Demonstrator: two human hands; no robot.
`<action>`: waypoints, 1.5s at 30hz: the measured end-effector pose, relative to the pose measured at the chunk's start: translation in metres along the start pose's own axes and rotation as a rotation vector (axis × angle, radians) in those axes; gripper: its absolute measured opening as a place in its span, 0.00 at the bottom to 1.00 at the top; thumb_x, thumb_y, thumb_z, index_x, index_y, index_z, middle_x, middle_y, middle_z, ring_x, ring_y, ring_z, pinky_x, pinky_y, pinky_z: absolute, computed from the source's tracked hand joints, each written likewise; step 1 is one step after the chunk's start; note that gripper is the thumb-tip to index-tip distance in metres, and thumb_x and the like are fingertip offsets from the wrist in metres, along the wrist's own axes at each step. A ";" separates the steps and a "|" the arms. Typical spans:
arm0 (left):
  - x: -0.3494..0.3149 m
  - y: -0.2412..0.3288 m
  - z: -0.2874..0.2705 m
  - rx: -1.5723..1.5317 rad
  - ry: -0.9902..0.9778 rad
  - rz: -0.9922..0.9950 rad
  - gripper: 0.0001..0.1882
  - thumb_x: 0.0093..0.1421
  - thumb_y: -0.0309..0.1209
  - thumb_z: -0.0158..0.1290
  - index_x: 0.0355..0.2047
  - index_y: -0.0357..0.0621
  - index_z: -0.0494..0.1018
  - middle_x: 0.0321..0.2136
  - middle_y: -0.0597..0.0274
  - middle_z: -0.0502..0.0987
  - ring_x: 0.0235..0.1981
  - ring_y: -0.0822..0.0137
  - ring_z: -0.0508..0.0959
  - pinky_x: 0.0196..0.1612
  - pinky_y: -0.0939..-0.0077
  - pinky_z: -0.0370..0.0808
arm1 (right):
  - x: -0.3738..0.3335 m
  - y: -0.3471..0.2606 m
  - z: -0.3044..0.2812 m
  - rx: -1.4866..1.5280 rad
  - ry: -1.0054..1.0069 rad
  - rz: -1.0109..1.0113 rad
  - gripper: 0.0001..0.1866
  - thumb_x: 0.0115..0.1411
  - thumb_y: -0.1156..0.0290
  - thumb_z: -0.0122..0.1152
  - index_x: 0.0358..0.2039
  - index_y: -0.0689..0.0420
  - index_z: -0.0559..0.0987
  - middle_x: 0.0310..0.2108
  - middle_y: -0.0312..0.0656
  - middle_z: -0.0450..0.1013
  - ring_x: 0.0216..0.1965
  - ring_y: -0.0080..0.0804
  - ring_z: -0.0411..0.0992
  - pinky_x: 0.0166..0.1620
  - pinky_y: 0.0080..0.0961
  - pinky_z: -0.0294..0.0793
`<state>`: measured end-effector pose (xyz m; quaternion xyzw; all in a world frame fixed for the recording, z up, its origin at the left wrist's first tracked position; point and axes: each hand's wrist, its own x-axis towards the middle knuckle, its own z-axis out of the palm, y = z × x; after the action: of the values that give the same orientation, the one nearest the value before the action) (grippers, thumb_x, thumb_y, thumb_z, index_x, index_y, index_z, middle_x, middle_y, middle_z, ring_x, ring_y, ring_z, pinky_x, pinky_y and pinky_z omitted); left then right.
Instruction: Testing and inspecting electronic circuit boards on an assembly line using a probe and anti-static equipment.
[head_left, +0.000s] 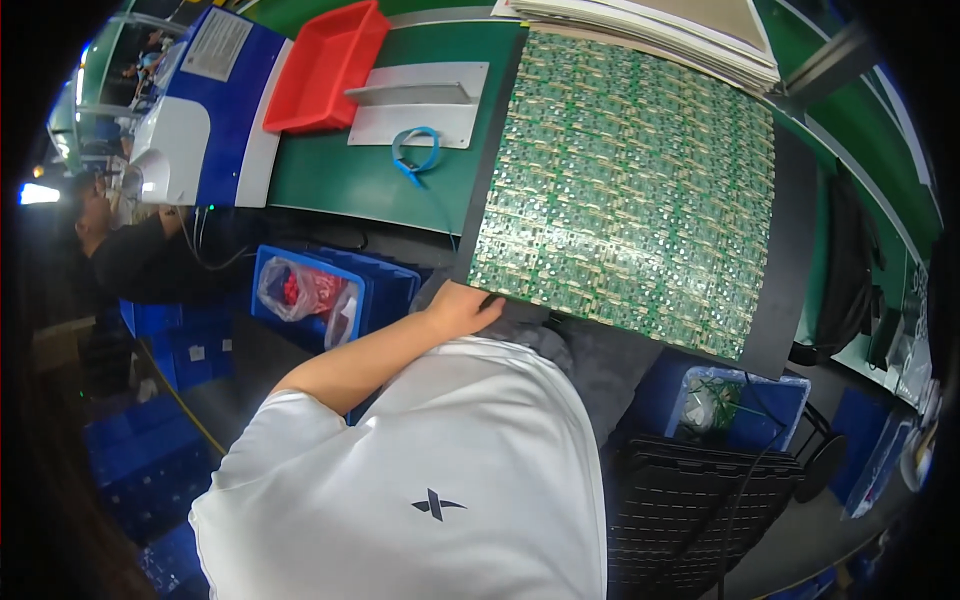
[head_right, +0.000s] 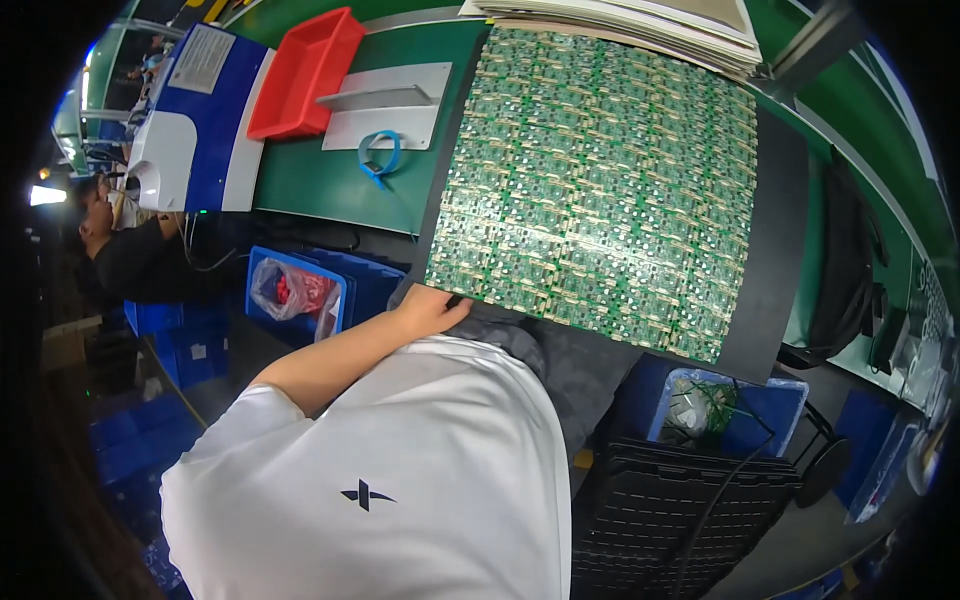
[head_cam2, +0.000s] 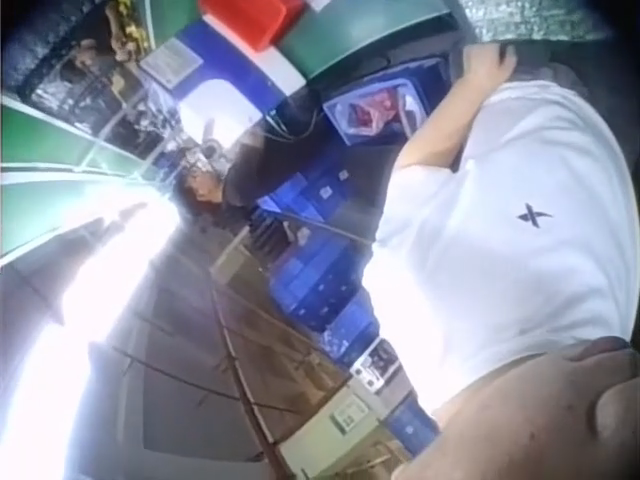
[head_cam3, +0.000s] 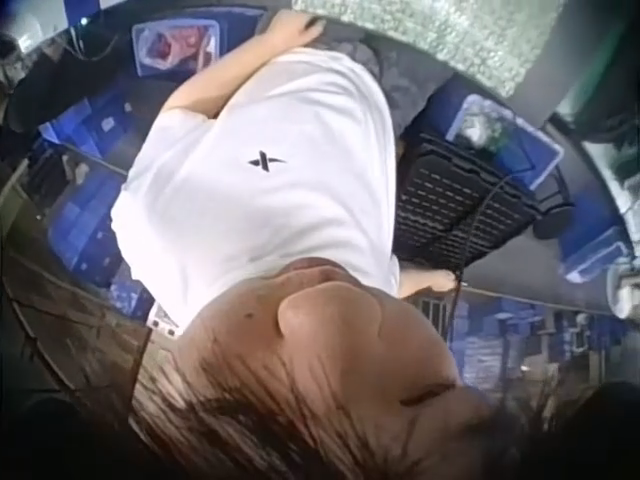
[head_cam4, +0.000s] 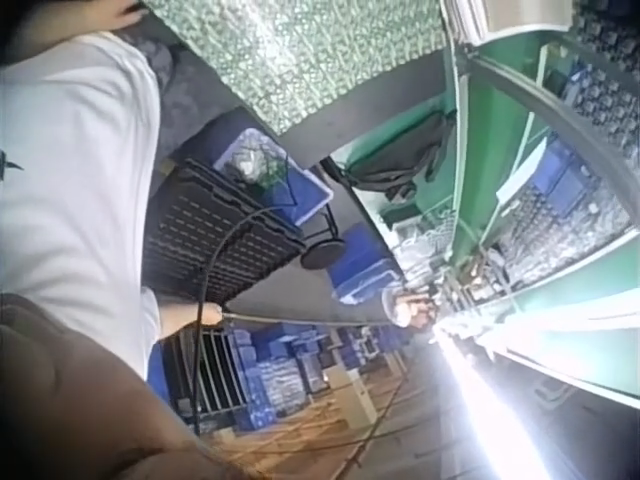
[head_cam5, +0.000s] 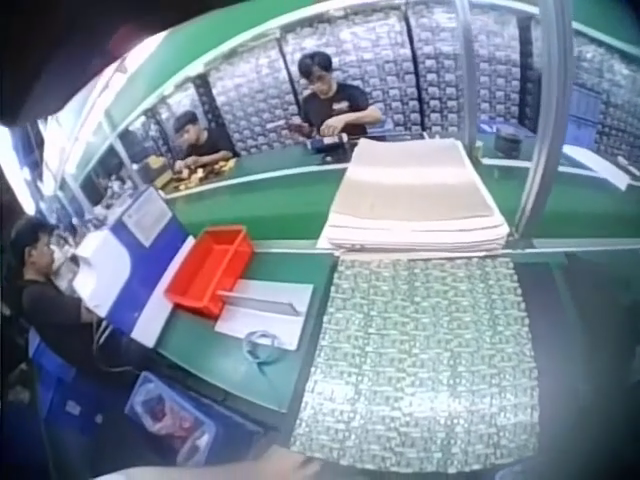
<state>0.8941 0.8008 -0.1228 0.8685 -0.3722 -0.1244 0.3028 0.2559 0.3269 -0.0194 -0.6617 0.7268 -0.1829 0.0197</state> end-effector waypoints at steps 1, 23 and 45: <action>-0.006 -0.010 0.004 -0.010 0.085 0.074 0.17 0.58 0.31 0.60 0.48 0.46 0.77 0.34 0.51 0.78 0.26 0.54 0.77 0.30 0.61 0.74 | 0.006 0.003 0.000 0.014 0.004 0.003 0.21 0.64 0.57 0.64 0.53 0.56 0.83 0.49 0.51 0.80 0.50 0.55 0.77 0.49 0.50 0.76; -0.027 0.000 -0.015 -0.301 -0.077 0.256 0.12 0.52 0.23 0.60 0.38 0.42 0.75 0.25 0.62 0.74 0.26 0.59 0.75 0.33 0.64 0.71 | -0.002 -0.038 -0.175 0.397 0.256 -0.153 0.20 0.72 0.64 0.56 0.54 0.69 0.78 0.47 0.42 0.78 0.46 0.29 0.74 0.51 0.26 0.74; -0.057 -0.034 -0.040 -0.066 0.845 0.034 0.22 0.52 0.20 0.58 0.45 0.43 0.62 0.42 0.50 0.71 0.43 0.53 0.72 0.50 0.61 0.67 | 0.153 -0.485 0.068 -0.008 0.547 -1.020 0.17 0.73 0.60 0.51 0.53 0.54 0.80 0.42 0.52 0.81 0.37 0.53 0.81 0.38 0.42 0.81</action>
<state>0.8920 0.8772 -0.1133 0.8267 -0.2254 0.2359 0.4584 0.7181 0.1348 0.0911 -0.8571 0.2953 -0.3310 -0.2619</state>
